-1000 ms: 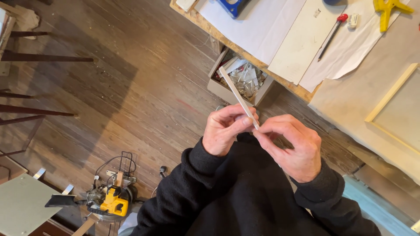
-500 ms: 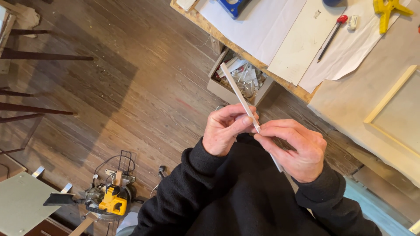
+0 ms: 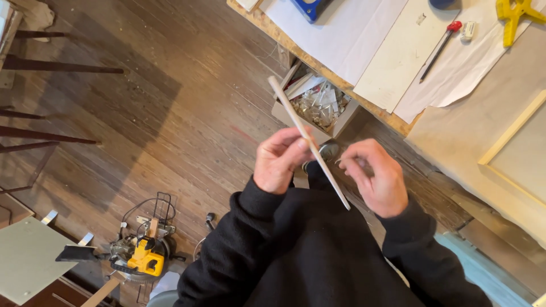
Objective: Cutting a thin plastic strip with a utility knife and fitting it into a wooden picture frame.
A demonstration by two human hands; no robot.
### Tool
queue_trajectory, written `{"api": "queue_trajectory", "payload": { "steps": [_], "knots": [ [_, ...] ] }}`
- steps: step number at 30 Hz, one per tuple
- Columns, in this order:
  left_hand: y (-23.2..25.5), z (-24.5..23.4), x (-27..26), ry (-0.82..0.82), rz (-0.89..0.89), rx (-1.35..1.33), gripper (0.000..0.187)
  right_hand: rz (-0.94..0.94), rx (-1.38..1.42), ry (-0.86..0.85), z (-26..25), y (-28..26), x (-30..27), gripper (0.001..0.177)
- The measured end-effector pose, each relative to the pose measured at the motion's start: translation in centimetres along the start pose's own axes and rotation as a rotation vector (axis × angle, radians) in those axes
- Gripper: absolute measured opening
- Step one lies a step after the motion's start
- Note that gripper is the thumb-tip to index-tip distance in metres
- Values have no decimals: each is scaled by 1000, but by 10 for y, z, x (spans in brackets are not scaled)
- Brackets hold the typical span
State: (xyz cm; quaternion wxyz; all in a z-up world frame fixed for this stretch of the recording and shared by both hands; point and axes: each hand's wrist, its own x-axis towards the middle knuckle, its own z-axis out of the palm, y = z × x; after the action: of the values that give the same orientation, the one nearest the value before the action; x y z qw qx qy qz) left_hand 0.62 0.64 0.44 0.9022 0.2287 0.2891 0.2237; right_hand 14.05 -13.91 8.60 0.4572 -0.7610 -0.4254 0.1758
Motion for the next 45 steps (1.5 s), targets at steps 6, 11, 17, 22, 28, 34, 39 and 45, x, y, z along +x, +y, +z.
{"api": "queue_trajectory", "payload": {
  "steps": [6,11,17,22,28,34,39,45],
  "knots": [
    [7,-39,-6,148,-19,93,32,783,273,108,84,226,-59,19],
    [6,-50,-22,176,-38,160,32,1026,409,319,114,349,-72,31],
    [3,-61,-24,198,-42,152,32,1019,443,376,95,339,-86,35],
    [2,-60,-11,166,-24,132,32,994,389,392,62,281,-103,31],
    [-4,-52,1,122,-28,128,33,711,305,311,25,111,-59,13],
    [1,-27,6,87,-2,95,33,397,93,23,25,-10,-35,38],
    [8,-24,9,46,50,-18,31,237,-170,119,24,-41,-21,20],
    [15,-8,-3,-87,6,-17,35,113,-280,174,20,-53,-18,16]
  ]
}}
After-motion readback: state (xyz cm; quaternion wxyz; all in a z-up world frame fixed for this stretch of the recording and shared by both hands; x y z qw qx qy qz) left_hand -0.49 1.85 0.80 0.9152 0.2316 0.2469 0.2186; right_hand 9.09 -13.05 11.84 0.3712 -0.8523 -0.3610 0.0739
